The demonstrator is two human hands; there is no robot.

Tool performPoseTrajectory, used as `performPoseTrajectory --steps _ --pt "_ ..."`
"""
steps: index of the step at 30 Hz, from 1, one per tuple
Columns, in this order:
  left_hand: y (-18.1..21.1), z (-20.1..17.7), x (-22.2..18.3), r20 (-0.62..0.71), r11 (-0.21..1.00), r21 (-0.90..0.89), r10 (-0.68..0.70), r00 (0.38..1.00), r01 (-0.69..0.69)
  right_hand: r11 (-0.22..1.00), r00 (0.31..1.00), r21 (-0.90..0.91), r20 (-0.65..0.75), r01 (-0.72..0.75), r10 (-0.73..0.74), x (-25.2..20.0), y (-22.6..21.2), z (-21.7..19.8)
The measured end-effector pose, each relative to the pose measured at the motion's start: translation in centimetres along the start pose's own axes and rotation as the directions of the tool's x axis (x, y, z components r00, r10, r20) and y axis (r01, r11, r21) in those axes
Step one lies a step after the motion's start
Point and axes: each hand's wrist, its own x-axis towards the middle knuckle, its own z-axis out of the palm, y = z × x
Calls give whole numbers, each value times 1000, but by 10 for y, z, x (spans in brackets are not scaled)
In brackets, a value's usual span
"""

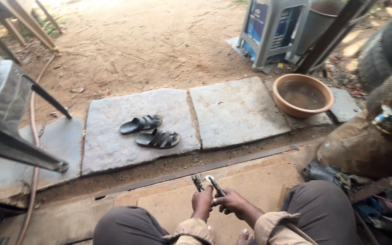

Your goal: Repairing a small mechanical component using pliers and a socket wrench while seated.

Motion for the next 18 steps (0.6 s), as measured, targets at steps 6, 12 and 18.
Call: performPoseTrajectory --steps 6,12,18 --pt "2 3 -13 -7 999 -38 10 1000 -10 991 999 133 -24 27 -24 -18 -3 6" --pt "-6 16 5 0 986 -113 123 992 -123 985 994 155 -91 73 -59 -25 3 1" --pt "-1 15 2 80 961 -240 164 983 -141 979 987 158 -108 132 -116 -33 3 1"
